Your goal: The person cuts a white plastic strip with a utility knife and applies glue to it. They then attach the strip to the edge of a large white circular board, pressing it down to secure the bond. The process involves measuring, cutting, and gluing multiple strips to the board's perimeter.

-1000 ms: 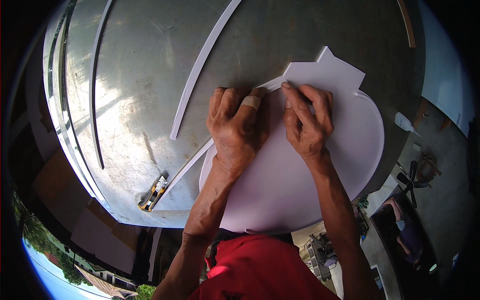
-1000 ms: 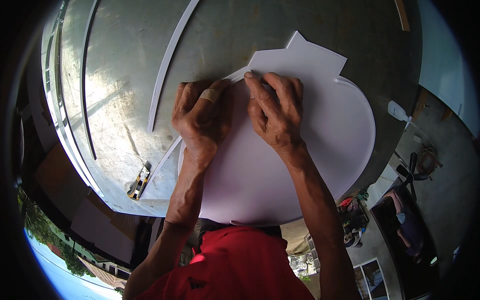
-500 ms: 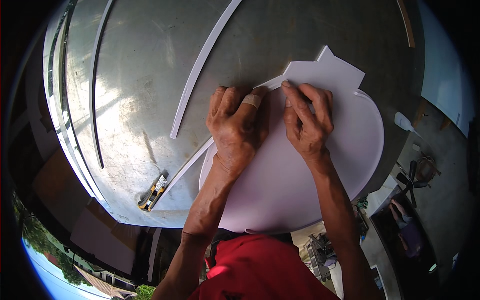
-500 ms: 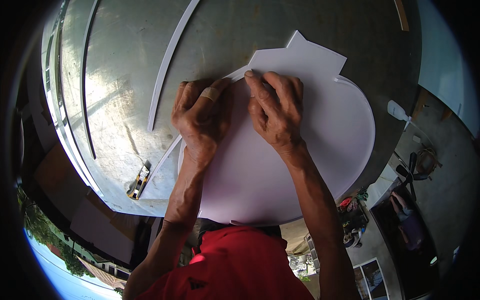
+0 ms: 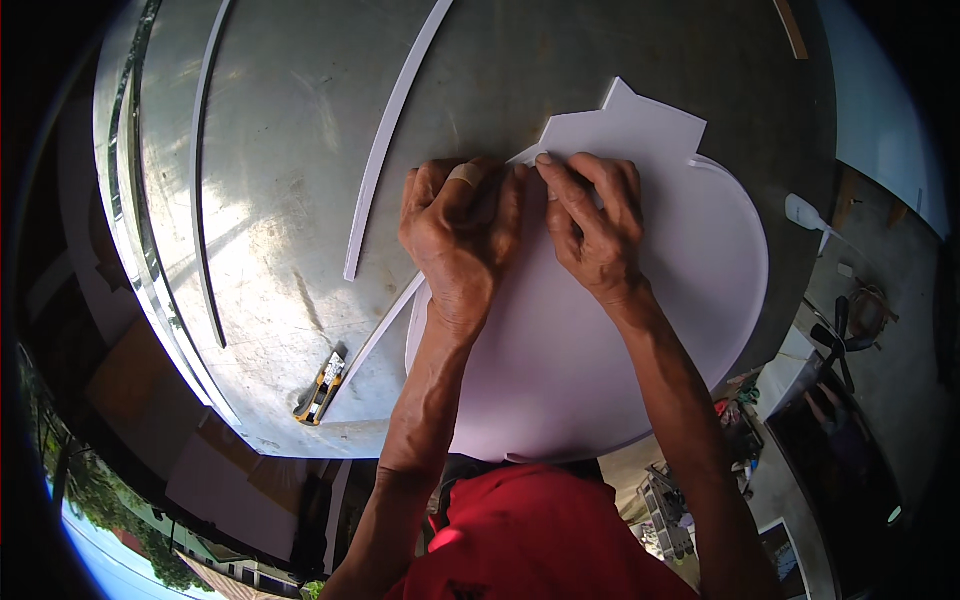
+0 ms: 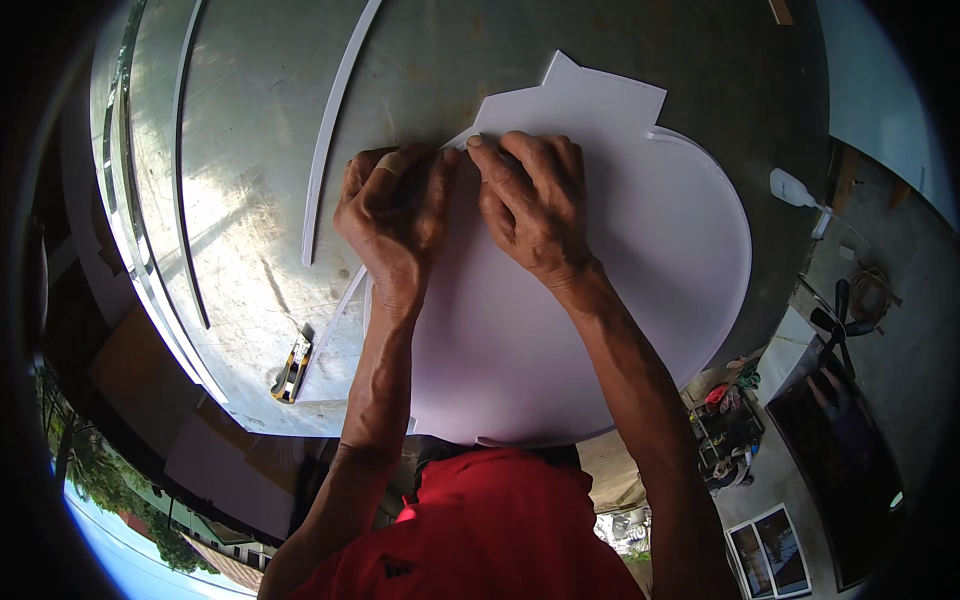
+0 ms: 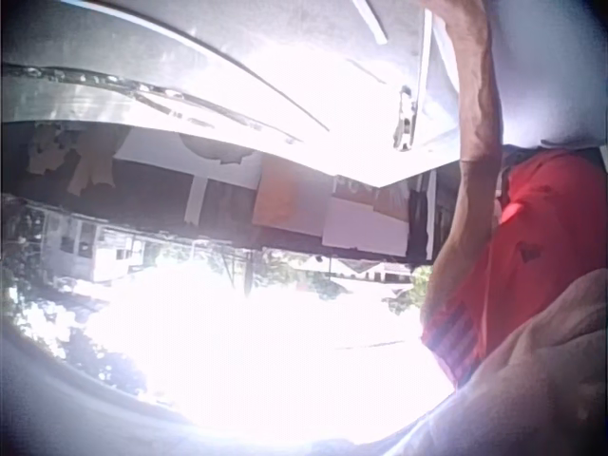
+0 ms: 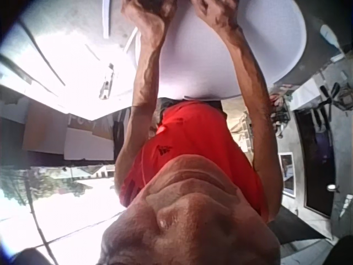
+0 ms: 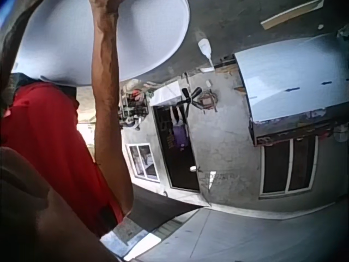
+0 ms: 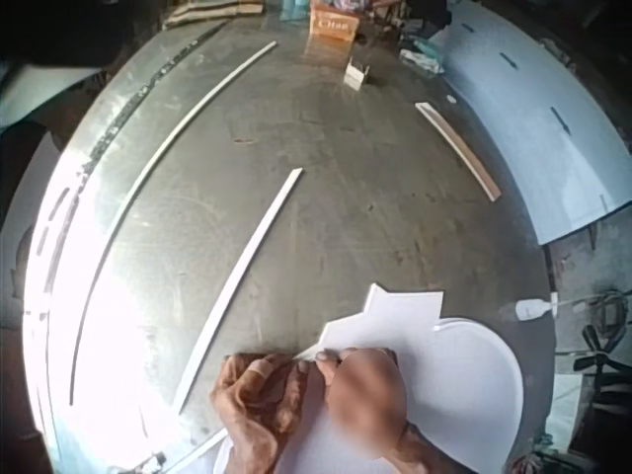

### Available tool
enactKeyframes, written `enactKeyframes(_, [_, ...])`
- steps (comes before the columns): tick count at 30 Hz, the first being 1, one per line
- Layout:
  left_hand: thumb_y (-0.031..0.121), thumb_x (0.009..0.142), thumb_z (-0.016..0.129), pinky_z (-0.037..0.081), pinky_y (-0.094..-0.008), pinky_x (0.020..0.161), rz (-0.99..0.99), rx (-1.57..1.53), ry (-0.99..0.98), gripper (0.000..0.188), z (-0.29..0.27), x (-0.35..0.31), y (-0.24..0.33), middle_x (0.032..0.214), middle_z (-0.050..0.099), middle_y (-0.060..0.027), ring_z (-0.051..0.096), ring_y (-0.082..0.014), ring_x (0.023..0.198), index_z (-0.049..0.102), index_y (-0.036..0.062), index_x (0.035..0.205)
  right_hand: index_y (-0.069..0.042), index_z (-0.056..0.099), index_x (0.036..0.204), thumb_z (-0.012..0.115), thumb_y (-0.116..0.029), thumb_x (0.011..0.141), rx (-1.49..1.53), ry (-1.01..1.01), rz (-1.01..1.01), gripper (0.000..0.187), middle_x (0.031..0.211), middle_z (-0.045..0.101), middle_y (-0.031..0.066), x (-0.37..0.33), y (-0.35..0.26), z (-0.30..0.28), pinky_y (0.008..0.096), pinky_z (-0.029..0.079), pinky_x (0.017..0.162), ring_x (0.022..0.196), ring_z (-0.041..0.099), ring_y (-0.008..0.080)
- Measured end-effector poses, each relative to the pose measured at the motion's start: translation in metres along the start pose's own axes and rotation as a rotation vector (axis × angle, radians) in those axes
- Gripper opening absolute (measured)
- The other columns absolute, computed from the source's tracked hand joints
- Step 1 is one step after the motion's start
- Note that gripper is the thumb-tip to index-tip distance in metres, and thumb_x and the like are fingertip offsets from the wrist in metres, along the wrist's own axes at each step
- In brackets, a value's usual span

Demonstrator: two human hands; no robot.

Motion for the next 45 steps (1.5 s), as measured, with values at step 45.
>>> enactKeyframes(45, [0.029,0.079,0.089,0.06,-0.035,0.073,0.109,0.178,0.0,0.027,0.001,0.009,-0.006,0.089,0.08,-0.0113,0.076,-0.0217,0.078,0.084,0.0051,0.092,0.001,0.064,0.131,0.073,-0.021,0.099,0.363,-0.022,0.649,0.04,0.121,0.07,0.0131,-0.107,0.137,-0.194,0.0354,0.052,0.095,0.106,0.068,0.0203])
Point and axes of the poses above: each hand's wrist, its own x-axis towards the middle knuckle, its own z-axis out of the palm, y = z × x, the point moved 7 cm from there along x, towards the middle knuckle
